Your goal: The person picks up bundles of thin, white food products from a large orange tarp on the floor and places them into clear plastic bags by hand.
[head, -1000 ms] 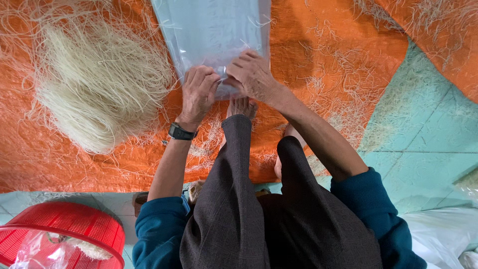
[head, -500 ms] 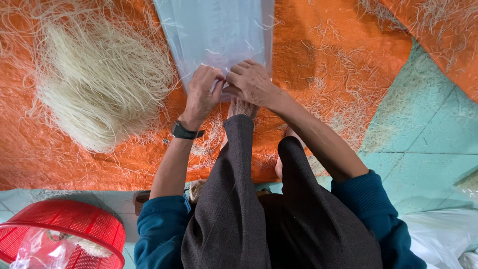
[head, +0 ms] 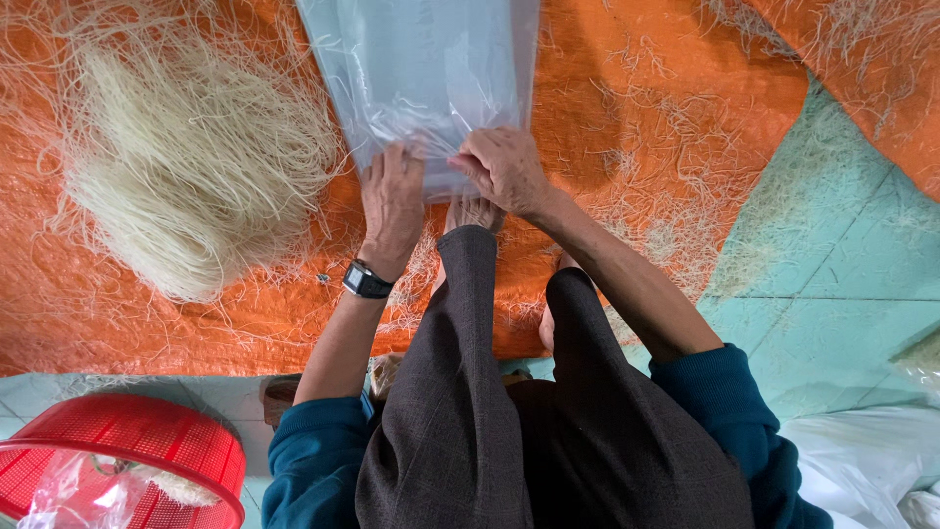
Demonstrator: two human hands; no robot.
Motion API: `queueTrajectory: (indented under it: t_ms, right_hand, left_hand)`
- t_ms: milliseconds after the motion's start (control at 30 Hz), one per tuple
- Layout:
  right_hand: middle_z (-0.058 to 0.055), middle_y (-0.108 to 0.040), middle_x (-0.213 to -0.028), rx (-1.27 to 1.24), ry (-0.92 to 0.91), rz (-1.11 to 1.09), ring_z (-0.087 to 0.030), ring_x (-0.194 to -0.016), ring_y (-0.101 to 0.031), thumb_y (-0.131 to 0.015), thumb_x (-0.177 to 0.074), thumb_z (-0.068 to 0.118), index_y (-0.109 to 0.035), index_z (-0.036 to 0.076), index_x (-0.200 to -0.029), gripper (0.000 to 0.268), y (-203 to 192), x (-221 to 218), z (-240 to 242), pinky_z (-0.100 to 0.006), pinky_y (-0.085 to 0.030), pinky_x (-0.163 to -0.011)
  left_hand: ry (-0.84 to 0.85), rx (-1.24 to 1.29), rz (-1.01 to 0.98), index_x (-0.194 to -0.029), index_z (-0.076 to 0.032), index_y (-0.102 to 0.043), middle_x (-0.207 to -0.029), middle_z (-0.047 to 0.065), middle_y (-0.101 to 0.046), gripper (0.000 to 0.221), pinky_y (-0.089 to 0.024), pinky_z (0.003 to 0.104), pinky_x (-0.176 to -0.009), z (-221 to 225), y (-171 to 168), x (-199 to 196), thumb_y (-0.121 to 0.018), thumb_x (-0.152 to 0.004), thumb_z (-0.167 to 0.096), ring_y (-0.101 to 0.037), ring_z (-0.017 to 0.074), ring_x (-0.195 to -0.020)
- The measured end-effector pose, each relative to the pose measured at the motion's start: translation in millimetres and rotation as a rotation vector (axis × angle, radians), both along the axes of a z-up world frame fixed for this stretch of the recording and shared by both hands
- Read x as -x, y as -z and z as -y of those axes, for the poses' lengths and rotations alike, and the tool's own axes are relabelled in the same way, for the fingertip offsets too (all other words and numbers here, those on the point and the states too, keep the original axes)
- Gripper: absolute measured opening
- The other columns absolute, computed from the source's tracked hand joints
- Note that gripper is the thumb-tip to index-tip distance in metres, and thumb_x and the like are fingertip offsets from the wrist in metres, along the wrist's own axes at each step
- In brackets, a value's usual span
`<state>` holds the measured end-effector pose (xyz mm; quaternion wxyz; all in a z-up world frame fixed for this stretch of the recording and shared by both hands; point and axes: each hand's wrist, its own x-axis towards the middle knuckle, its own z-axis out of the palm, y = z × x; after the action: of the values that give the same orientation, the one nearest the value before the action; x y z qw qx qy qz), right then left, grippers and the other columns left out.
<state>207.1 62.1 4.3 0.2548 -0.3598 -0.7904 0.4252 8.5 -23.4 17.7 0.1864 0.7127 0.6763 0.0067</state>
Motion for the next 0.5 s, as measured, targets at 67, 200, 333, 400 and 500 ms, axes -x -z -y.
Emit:
queueTrajectory:
  t_ms: [67,200,333,400,500]
  right_hand:
    - [-0.009,-0.057,-0.068,-0.027,-0.003,0.012,-0.035,-0.064,-0.067,-0.066,-0.105,0.026,-0.058,0.010,-0.088,0.025,1,-2,6,-0.045,-0.055,-0.063]
    - [-0.006,-0.059,-0.071,-0.042,-0.018,0.037,-0.033,-0.068,-0.070,-0.062,-0.106,0.027,-0.062,0.013,-0.093,0.019,8,-1,17,-0.042,-0.056,-0.067]
    - [-0.008,-0.058,-0.084,-0.037,-0.090,0.006,-0.034,-0.079,-0.067,-0.060,-0.106,0.024,-0.064,0.012,-0.099,0.015,11,-1,17,-0.044,-0.053,-0.073]
    - [-0.011,-0.059,-0.079,-0.001,-0.040,-0.042,-0.039,-0.078,-0.068,-0.065,-0.103,0.020,-0.063,0.008,-0.098,0.013,7,-3,18,-0.048,-0.054,-0.072]
    - [-0.010,-0.059,-0.075,0.041,-0.014,-0.075,-0.042,-0.077,-0.067,-0.067,-0.103,0.021,-0.064,0.009,-0.097,0.013,9,-6,20,-0.049,-0.054,-0.069]
  left_hand:
    - [-0.021,0.017,0.005,-0.112,-0.006,-0.068,-0.105,0.009,-0.059,0.018,-0.055,0.035,-0.080,-1,-8,3,-0.074,-0.096,-0.011,-0.063,0.0220,-0.094]
    - [0.012,-0.210,0.103,-0.102,-0.006,-0.069,-0.128,0.024,-0.056,0.028,-0.049,0.047,-0.094,-14,-42,2,-0.068,-0.104,-0.034,-0.055,0.0382,-0.124]
    - [0.054,-0.328,0.347,-0.100,-0.009,-0.069,-0.132,0.023,-0.058,0.007,-0.044,0.054,-0.105,-18,-32,-12,-0.068,-0.101,-0.016,-0.051,0.0406,-0.132]
    - [0.014,-0.420,0.472,-0.097,-0.011,-0.067,-0.104,0.008,-0.069,0.007,-0.051,0.043,-0.097,-10,7,-17,-0.063,-0.100,-0.007,-0.067,0.0258,-0.104]
    - [0.034,-0.449,0.520,-0.098,-0.013,-0.070,-0.108,0.005,-0.071,0.007,-0.054,0.039,-0.086,-4,24,-16,-0.067,-0.099,-0.007,-0.071,0.0222,-0.099]
